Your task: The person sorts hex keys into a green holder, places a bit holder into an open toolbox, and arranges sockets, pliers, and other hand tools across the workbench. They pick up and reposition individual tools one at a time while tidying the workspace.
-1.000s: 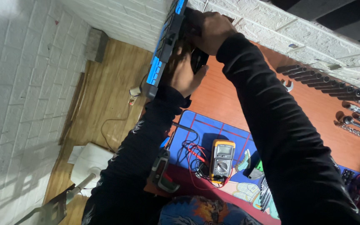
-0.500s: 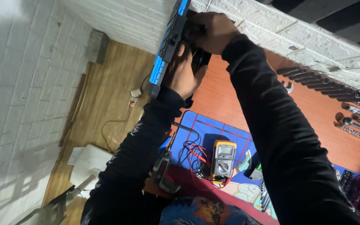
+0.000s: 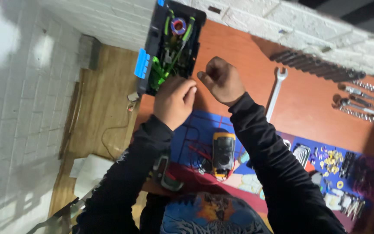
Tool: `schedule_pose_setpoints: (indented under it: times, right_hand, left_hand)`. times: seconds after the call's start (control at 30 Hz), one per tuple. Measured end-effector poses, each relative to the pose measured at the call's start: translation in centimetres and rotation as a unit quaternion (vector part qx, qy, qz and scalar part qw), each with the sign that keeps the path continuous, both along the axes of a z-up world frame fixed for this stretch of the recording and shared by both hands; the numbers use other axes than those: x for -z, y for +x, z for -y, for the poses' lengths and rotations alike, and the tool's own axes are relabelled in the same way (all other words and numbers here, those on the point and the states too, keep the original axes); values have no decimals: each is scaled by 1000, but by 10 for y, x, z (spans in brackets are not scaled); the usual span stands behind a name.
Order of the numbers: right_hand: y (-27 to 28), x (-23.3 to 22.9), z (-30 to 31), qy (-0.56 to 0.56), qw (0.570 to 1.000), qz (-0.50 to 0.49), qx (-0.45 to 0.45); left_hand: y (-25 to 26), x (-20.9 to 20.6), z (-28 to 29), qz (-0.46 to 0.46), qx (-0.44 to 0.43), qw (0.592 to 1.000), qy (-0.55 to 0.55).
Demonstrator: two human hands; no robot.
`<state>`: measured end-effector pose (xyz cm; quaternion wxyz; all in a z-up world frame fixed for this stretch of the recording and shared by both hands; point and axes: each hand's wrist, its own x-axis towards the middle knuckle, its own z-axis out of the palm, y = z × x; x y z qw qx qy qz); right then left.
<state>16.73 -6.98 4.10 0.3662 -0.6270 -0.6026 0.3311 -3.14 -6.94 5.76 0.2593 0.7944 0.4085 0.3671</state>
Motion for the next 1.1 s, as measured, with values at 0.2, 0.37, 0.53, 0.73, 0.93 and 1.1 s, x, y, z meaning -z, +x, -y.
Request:
schedule_pose_setpoints:
  times: [0.2, 0.37, 0.53, 0.73, 0.93, 1.1]
  right_hand:
    - [-10, -30, 29, 29, 998, -43, -32]
    - [-20, -63, 54, 86, 995, -28, -32]
    - [-27, -90, 63, 143, 987, -13, -66]
    - [-36, -86, 52, 160, 984, 42, -67]
    - [-39, -50, 44, 132, 990, 30, -27]
    - [-33, -25, 47, 121, 992, 45, 4]
  left_hand:
    - [-15, -29, 6, 23, 18, 1000, 3]
    - [-31, -68, 22, -3, 45, 999, -13]
    - [-49, -105, 18, -32, 59, 993, 101]
    - [-67, -107, -36, -139, 74, 963, 217]
    - [-72, -81, -45, -100, 142, 983, 66]
    - [-53, -67, -34, -127, 153, 973, 121]
